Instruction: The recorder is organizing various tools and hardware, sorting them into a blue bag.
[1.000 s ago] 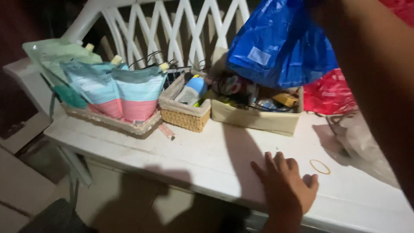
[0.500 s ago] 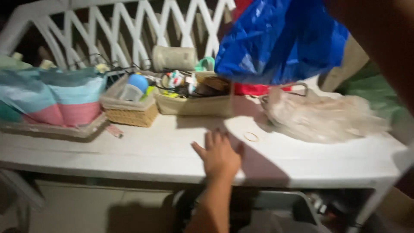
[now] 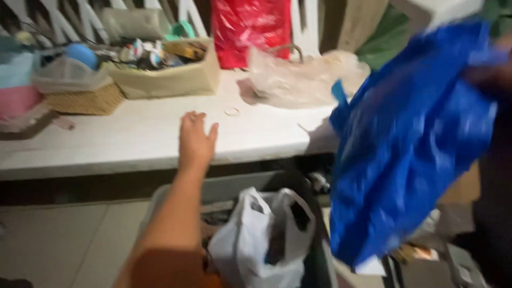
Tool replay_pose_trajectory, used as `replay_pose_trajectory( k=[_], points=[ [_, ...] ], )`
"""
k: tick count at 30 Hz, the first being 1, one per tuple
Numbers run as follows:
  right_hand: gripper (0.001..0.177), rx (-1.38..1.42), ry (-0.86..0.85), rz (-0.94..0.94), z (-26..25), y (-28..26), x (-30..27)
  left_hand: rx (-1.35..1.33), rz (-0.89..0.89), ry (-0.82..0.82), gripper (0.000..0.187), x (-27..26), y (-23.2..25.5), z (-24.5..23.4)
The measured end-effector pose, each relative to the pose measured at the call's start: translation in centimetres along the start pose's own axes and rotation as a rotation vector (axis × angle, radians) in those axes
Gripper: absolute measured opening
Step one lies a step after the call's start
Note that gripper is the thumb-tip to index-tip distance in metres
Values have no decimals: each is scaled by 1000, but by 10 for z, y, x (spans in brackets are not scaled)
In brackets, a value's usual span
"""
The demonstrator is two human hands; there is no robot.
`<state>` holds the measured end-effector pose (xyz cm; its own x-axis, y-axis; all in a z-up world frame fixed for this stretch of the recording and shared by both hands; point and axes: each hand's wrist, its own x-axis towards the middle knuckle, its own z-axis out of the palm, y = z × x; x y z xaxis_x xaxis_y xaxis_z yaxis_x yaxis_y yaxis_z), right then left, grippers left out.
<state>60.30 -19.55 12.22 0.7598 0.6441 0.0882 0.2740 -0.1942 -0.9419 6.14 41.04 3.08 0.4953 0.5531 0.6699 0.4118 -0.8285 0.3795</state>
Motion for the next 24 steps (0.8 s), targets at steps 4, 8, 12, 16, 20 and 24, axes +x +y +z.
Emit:
replay_pose_trajectory(
  k=[4, 8, 12, 16, 20, 24],
  points=[
    [29, -172, 267, -61, 139, -41, -158, -339, -78, -91, 42, -8, 23, -21],
    [12, 443, 129, 5, 228, -69, -281, -526, -43, -34, 35, -37, 95, -49],
    [20, 545, 44, 283, 255, -14, -324, -642, 173, -109, 41, -93, 191, -75],
    [14, 594, 5, 516, 306, 14, -350, -853, 328, -322, 36, -154, 260, -103],
    [10, 662, -11, 523, 339, 31, -372, -909, 311, -471, 35, -208, 283, -100],
    [12, 697, -13, 573, 349, 57, -391, -887, 209, -685, 50, -257, 293, -84]
  ],
)
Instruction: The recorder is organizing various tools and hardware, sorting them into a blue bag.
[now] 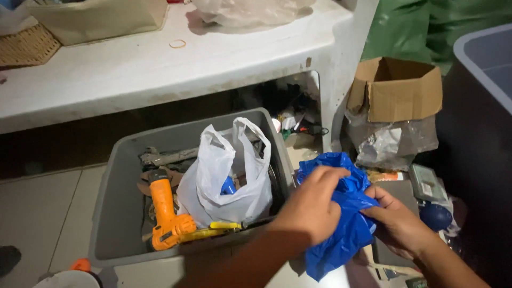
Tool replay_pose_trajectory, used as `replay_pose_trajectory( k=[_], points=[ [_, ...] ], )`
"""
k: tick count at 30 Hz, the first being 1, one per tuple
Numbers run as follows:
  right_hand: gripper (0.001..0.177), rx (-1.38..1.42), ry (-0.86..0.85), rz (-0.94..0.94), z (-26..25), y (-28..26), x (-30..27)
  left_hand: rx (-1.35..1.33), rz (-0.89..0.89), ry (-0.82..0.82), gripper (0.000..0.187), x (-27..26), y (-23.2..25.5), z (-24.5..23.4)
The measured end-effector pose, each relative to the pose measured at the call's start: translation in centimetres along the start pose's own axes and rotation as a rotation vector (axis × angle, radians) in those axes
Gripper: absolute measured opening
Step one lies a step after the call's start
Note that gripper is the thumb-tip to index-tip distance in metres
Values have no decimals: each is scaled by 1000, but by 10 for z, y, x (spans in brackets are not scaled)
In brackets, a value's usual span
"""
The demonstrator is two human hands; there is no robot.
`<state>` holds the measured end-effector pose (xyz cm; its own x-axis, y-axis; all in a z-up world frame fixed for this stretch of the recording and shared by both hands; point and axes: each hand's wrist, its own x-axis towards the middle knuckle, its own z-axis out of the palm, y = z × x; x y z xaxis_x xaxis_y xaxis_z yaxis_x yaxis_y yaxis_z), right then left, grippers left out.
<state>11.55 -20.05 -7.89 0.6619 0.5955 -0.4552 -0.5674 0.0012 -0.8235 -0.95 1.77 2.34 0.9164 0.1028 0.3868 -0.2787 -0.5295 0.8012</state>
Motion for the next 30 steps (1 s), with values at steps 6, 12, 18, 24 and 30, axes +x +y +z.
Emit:
replay_pose_trajectory(
  k=[6, 12, 18, 24, 30],
  points=[
    [12, -65, 23, 132, -13, 12, -15, 33, -177, -200, 65, -30, -38, 53],
    [16, -283, -13, 293, -32, -4, -28, 121, -271, -354, 69, -51, -51, 71],
    [35, -697, -47, 402, -45, -39, -36, 173, -86, -553, 48, -80, -57, 72],
    [36, -1553, 23, 551, 17, -65, -56, 199, 111, -690, 31, -119, -50, 75],
    [36, -1930, 19, 456, 104, -68, -71, 397, 86, -813, 25, -141, -40, 96]
  ],
)
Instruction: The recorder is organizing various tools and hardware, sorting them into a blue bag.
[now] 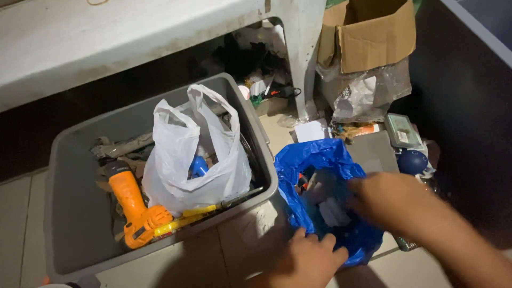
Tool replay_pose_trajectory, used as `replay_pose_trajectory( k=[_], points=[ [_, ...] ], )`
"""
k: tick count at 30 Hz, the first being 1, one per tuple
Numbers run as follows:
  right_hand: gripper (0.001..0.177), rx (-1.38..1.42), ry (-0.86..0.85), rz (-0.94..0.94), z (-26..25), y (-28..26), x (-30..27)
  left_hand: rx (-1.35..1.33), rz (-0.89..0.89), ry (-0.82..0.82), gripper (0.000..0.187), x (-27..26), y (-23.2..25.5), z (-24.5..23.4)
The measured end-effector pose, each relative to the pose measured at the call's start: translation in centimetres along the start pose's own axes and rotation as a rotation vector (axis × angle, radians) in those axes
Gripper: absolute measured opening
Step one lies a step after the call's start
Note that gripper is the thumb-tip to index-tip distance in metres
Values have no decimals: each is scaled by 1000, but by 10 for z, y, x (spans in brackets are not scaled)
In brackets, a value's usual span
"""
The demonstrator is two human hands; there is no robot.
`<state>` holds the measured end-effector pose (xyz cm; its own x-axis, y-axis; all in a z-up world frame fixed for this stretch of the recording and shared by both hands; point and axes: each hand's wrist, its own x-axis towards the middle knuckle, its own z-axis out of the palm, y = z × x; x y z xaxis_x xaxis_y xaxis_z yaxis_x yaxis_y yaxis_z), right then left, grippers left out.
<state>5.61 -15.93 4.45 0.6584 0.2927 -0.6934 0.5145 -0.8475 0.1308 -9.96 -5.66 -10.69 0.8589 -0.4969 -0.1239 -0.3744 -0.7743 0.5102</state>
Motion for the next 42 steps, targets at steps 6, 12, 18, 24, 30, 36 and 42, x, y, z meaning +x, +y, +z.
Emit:
replay_pose_trajectory(
  k=[6, 12, 18, 24, 30, 36, 42],
  points=[
    [38, 142, 265, -455, 82, -23, 83, 132, -37, 2, 28, -11, 6, -4],
    [52, -140, -62, -350, 75, -4, 106, 188, -262, -5, 41, -14, 5, 17],
    [60, 20, -48, -132, 112, 33, 140, 142, -375, -295, 58, -10, 22, -10],
    [96, 79, -114, -47, 109, -7, 136, 176, -376, -429, 63, 6, 36, -16],
    [81, -29, 12, -67, 156, -13, 143, 165, -388, -412, 59, 13, 38, -4],
    [53, 66, 173, -148, 225, 25, 210, 143, -376, -320, 53, 10, 41, -7],
    [45, -329, 55, -401, 163, 18, 195, 163, -364, -276, 53, 14, 44, -20]
  ],
)
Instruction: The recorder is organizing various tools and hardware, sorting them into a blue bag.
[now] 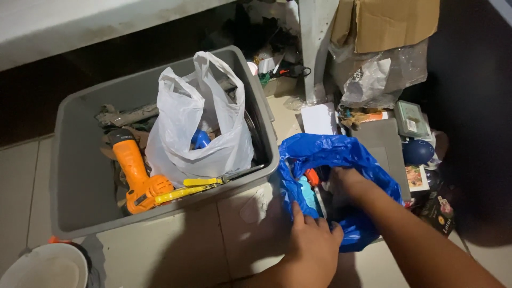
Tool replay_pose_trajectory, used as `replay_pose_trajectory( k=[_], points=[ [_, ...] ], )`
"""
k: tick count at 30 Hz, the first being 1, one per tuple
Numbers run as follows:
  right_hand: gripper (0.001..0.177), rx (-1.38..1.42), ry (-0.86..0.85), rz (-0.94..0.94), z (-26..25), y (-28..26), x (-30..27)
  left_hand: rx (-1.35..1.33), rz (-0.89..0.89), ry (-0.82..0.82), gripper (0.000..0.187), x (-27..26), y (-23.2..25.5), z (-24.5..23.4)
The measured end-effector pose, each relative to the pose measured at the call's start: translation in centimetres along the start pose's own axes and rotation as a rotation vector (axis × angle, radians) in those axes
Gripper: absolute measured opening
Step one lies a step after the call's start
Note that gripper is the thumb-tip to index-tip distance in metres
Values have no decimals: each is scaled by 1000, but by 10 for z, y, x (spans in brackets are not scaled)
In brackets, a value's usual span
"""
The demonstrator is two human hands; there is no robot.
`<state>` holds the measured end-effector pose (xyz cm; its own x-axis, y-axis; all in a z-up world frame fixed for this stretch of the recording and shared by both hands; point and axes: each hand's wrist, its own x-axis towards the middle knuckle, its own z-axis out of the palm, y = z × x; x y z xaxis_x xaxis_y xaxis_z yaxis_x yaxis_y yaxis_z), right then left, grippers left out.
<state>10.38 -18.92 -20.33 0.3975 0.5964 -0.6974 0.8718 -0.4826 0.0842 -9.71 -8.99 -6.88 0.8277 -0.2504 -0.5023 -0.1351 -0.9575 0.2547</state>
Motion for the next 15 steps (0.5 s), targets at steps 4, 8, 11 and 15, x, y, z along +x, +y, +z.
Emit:
replay_pose_trajectory(
  k=[4, 8, 11, 15],
  points=[
    [58, 397, -96, 172, -12, 2, -12, -23, -9, 8, 50, 4, 2, 5],
    [73, 655, -129, 340, -8, -3, -16, -43, 0, -46, 49, 4, 4, 2],
    [84, 562, -171, 290, -9, -12, -21, -36, 4, -116, 50, 0, 4, 3],
    [87, 338, -168, 103, -3, -10, -13, -49, 4, -131, 50, 3, 2, 9]
  ],
)
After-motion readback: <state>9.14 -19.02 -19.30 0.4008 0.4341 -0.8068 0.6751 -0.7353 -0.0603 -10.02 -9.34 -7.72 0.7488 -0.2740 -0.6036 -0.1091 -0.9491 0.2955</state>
